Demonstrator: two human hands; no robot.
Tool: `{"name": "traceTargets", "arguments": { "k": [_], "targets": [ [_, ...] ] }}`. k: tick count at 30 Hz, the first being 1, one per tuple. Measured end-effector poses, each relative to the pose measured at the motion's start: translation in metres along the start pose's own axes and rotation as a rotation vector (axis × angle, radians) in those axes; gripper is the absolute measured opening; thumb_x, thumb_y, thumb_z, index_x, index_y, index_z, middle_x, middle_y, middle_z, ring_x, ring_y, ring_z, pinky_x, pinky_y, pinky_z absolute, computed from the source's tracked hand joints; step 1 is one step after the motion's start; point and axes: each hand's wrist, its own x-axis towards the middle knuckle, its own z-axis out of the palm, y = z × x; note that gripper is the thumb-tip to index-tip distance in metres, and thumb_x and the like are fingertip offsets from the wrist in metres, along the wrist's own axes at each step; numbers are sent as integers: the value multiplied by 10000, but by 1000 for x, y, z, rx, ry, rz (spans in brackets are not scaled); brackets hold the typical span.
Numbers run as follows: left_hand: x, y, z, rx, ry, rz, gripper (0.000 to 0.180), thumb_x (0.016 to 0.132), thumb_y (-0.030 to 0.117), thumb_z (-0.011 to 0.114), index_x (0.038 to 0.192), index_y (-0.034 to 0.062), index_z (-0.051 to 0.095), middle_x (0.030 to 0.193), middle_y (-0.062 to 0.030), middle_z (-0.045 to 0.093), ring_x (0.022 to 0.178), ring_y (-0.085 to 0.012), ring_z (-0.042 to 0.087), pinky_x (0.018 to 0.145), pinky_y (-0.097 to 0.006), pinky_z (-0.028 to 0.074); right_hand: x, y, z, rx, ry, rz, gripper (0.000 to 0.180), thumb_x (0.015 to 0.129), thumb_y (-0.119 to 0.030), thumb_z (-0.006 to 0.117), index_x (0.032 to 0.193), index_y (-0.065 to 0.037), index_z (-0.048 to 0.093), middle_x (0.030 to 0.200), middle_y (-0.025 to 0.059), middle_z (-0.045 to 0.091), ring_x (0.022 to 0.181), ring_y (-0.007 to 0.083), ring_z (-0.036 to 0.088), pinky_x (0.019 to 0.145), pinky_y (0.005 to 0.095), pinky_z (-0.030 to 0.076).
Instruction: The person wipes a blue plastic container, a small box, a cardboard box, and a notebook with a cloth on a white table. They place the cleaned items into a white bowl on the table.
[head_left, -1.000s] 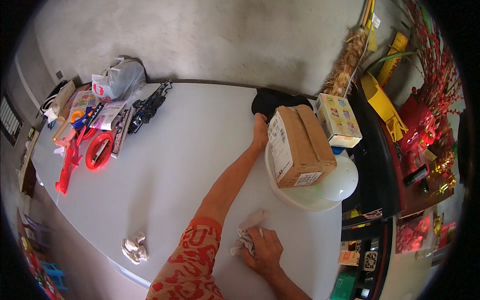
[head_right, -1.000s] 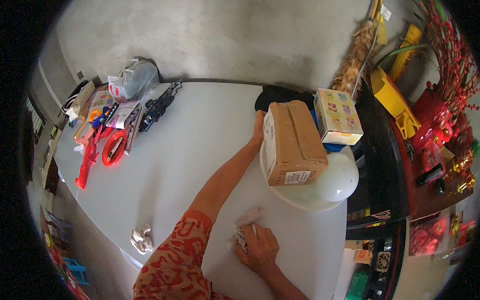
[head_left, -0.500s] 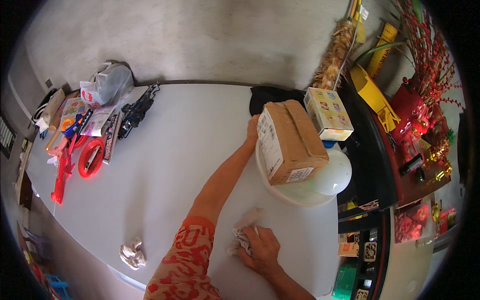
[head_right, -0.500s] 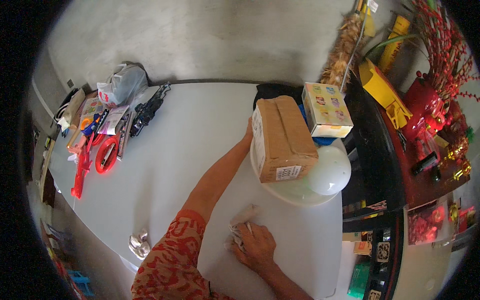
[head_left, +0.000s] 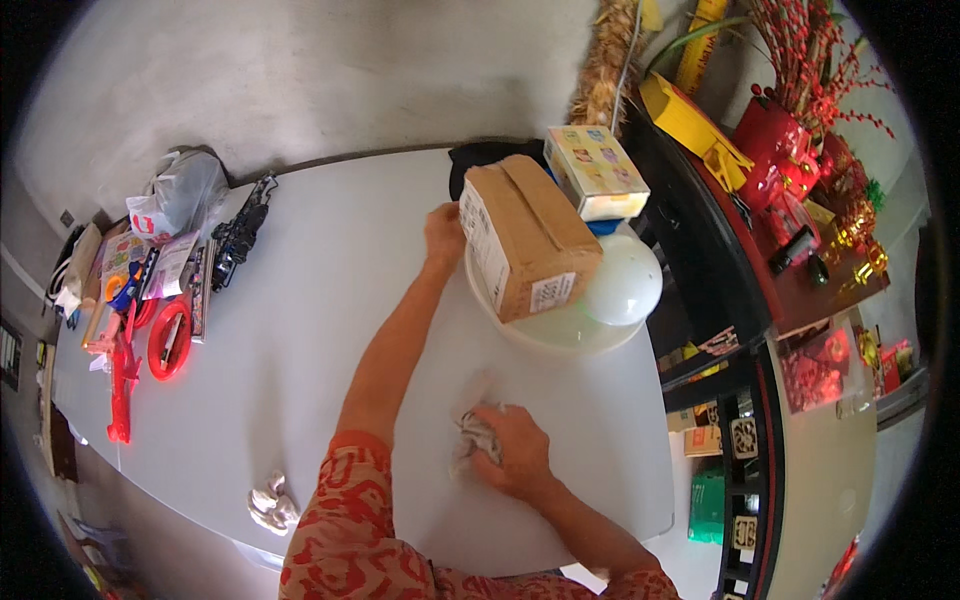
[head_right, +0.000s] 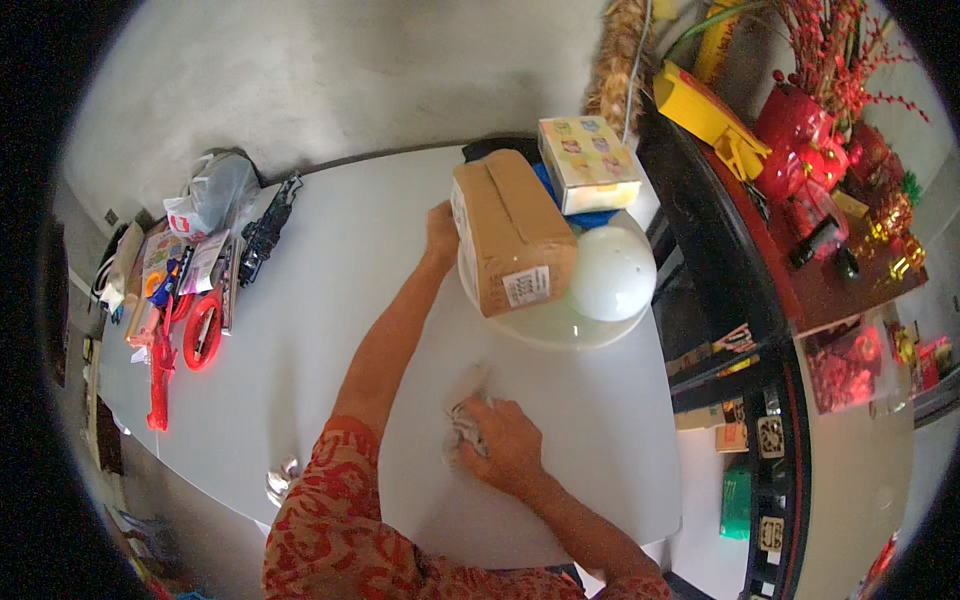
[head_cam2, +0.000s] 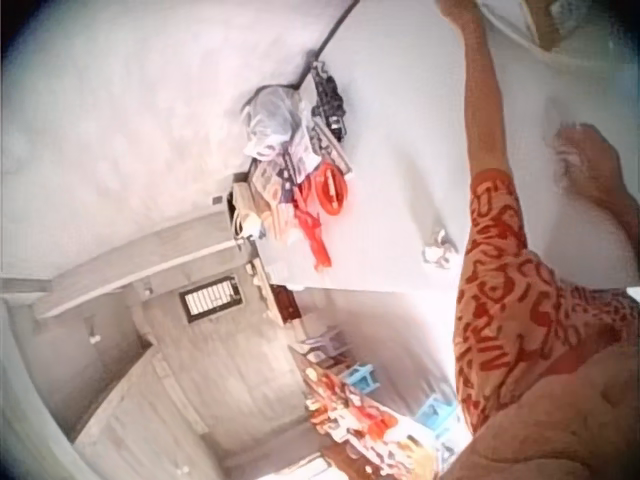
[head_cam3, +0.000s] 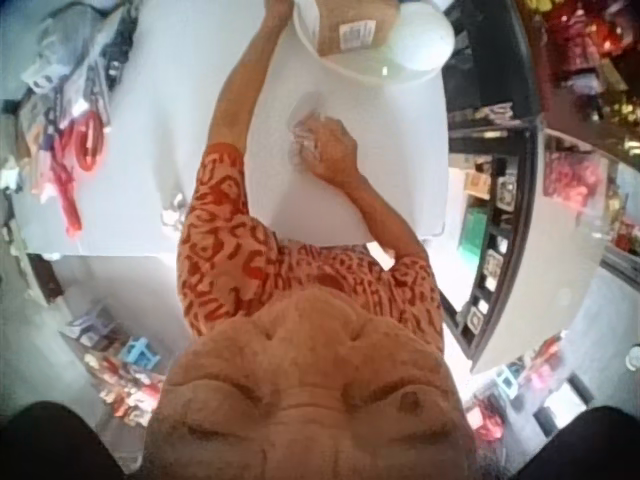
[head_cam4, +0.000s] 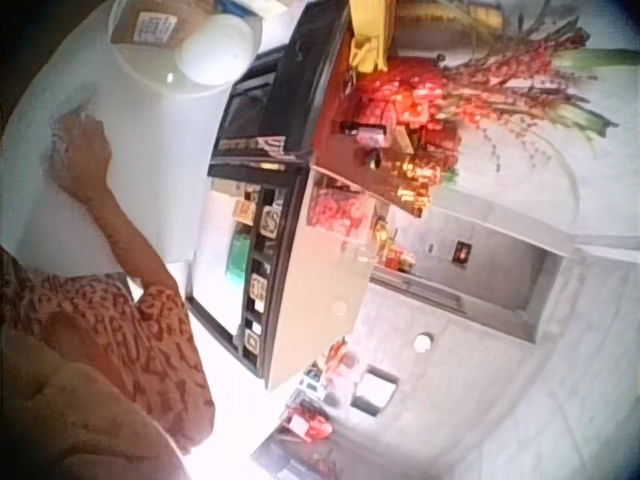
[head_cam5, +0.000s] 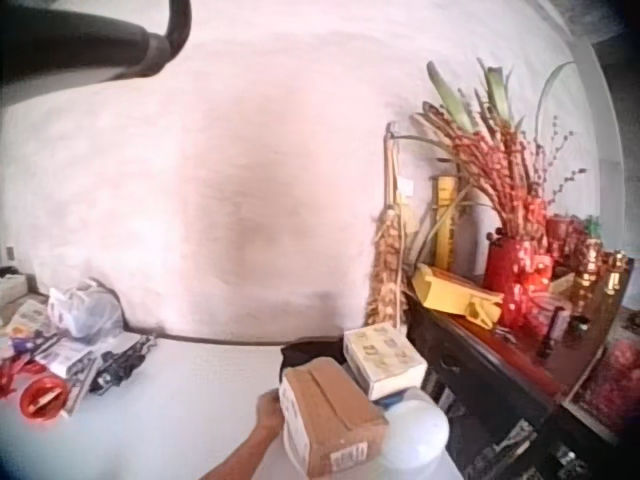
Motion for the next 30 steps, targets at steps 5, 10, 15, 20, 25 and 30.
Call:
{"name": "traceTargets", "arguments": {
  "k": [5,10,15,20,25,30],
  "targets": [
    [-62,85,-65,-370,-189,-647,414,817,493,553,868,83,572,765,-26,558,716,-170,535,632,-349,438,4,-7,-61,708,251,824,602,772,0,547,1358,-32,409,1197,171,535,1035,206,565,887,317,479],
    [-107,131,-72,-420,-470,-682,427,835,445,585,1025,66,532,901,-65,541,814,-201,535,651,-381,436,20,48,-120,780,322,801,727,758,-157,589,1413,10,321,1228,245,512,1014,269,589,852,337,503],
    [-114,135,-71,-482,-480,-581,290,865,276,601,988,36,497,867,-67,515,710,-181,549,560,-359,504,31,70,-119,1066,281,661,717,758,-102,574,1402,57,303,1231,254,518,1021,282,601,850,336,511],
    [-122,144,-69,-367,-417,-508,254,897,213,558,970,-13,468,810,-92,537,645,-178,586,556,-363,564,32,49,-115,1106,307,681,730,749,-68,609,1405,58,317,1230,217,545,1010,253,609,842,290,499],
    [-125,142,-80,-409,-420,-472,223,904,180,526,936,-32,464,777,-112,548,674,-197,603,614,-374,574,32,47,-104,1124,248,681,724,769,-27,576,1421,44,271,1218,207,538,993,241,616,841,300,516],
    [-127,135,-100,-421,-362,-466,169,886,141,537,906,-17,479,768,-114,559,673,-199,600,640,-374,570,34,39,-85,1026,228,595,736,759,-14,565,1427,34,258,1204,183,531,1000,218,588,846,285,492]
  ]
}}
